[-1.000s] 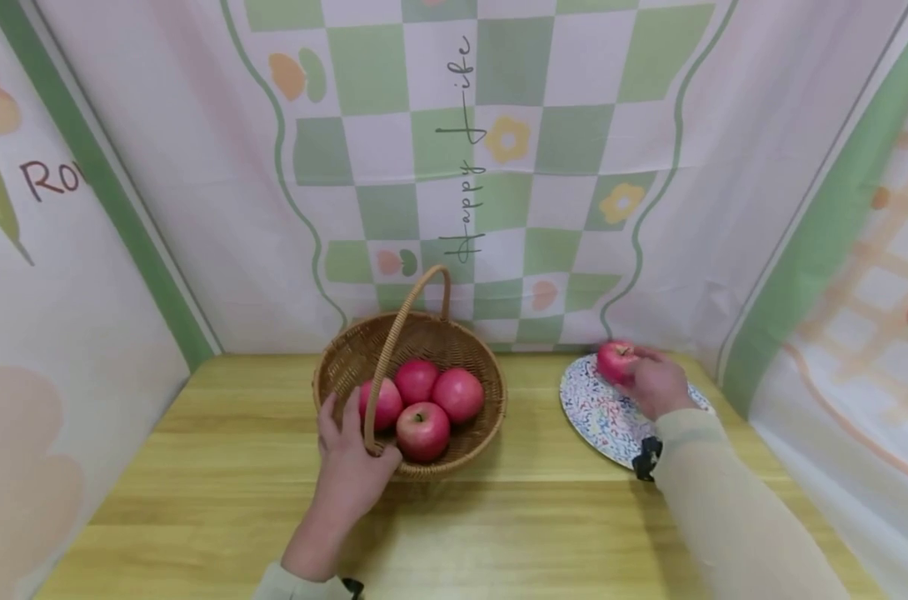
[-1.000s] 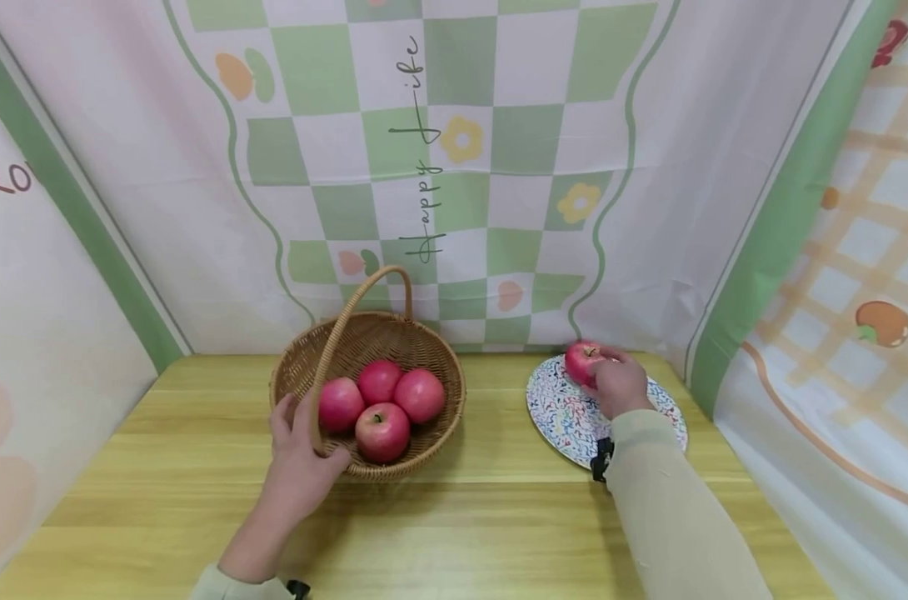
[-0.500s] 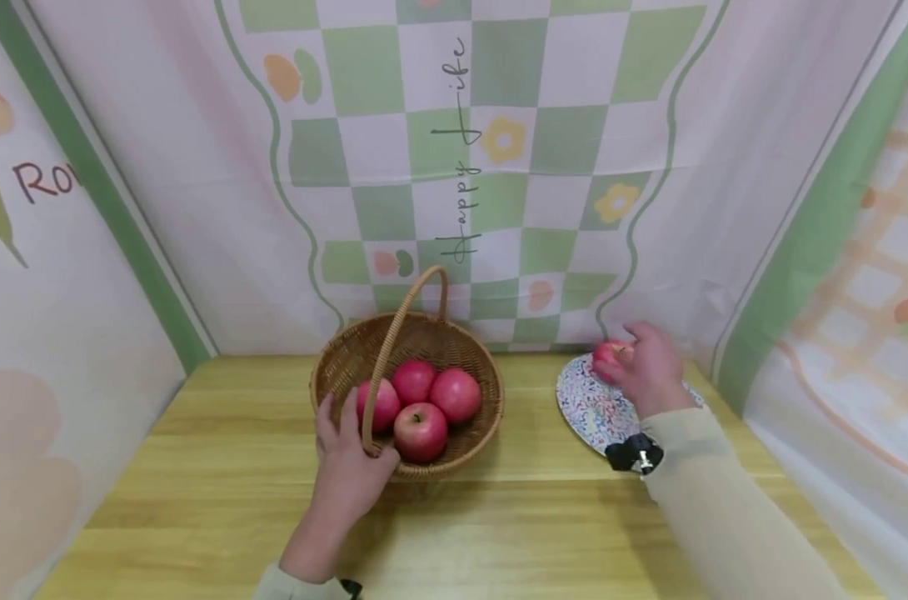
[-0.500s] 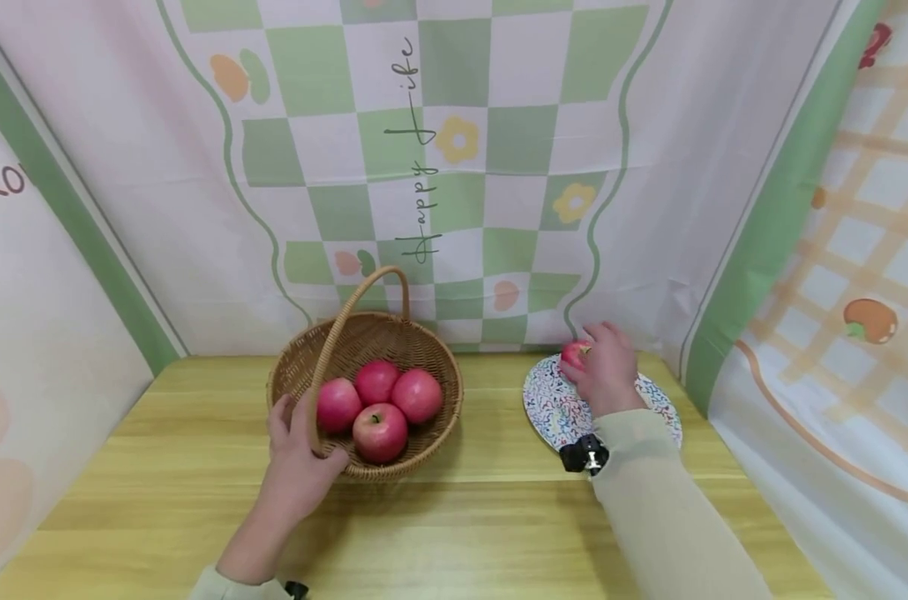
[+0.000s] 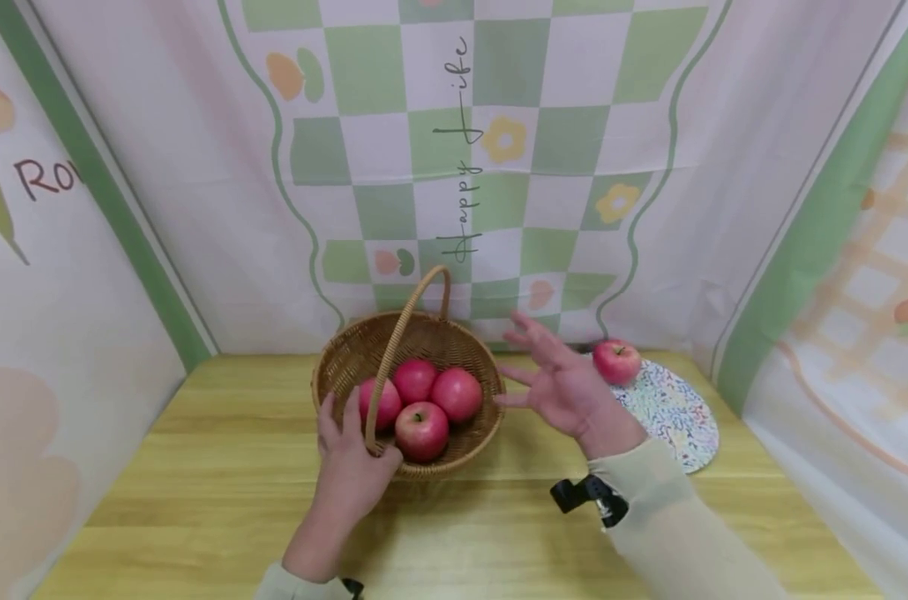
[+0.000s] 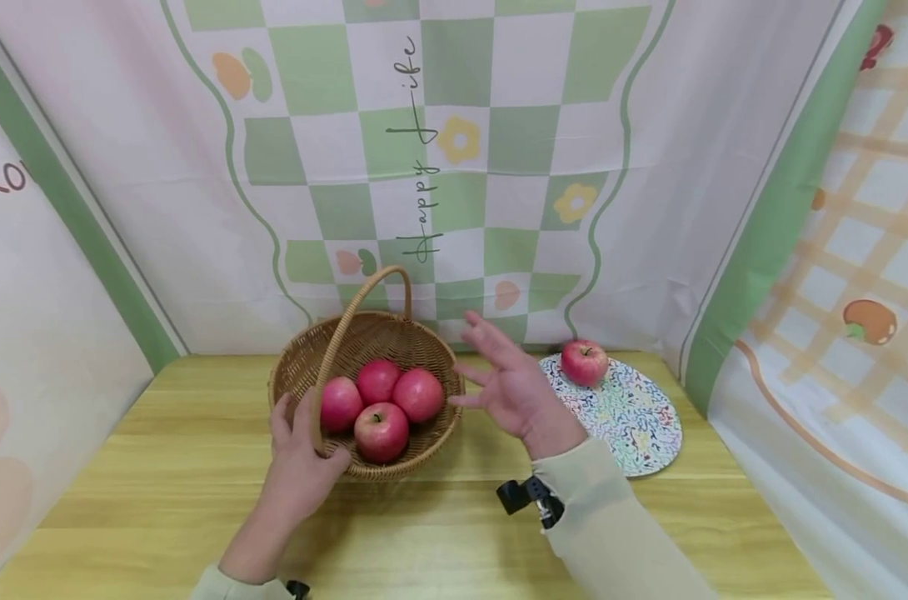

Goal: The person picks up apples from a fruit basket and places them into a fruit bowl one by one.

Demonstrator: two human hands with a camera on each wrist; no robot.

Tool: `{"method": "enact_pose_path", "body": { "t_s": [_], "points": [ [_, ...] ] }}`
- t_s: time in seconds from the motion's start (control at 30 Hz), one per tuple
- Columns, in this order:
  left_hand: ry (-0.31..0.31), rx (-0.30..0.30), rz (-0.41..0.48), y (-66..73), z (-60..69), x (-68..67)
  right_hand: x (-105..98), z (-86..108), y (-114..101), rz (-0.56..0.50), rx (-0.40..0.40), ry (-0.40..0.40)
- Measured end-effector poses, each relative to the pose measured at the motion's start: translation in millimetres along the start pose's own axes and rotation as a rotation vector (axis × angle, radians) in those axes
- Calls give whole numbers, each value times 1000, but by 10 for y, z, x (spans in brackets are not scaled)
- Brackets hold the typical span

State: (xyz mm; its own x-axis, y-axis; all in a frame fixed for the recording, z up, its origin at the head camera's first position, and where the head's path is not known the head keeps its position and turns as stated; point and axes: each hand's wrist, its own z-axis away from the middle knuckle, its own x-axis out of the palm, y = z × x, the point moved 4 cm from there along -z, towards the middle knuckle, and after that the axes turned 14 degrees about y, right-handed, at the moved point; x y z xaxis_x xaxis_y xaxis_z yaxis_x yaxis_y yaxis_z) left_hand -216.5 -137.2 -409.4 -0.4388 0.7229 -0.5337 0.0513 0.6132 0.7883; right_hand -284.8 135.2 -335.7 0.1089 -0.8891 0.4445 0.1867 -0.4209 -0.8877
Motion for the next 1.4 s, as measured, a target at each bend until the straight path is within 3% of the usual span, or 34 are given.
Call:
{"method": "enact_pose_path", "body": {
  "t_s": [0.23, 0.43, 0.6, 0.83, 1.0, 1.4],
  "points": [
    [9, 36, -26, -1, 19, 25, 296, -16, 420, 215, -35, -69],
    [7, 52, -36, 12, 36, 43, 341, -65, 662, 288, 13, -97],
    [15, 74, -41, 47, 58, 40, 312, -112, 811, 376, 24, -59],
    [33, 184, -68, 123, 110, 76, 290, -150, 935, 568, -41, -9],
    [53, 213, -82, 130, 123, 97, 298, -128, 952, 586, -64, -14],
    [55, 222, -79, 125, 131, 116, 392, -128, 1003, 631, -175, -150]
  ]
}}
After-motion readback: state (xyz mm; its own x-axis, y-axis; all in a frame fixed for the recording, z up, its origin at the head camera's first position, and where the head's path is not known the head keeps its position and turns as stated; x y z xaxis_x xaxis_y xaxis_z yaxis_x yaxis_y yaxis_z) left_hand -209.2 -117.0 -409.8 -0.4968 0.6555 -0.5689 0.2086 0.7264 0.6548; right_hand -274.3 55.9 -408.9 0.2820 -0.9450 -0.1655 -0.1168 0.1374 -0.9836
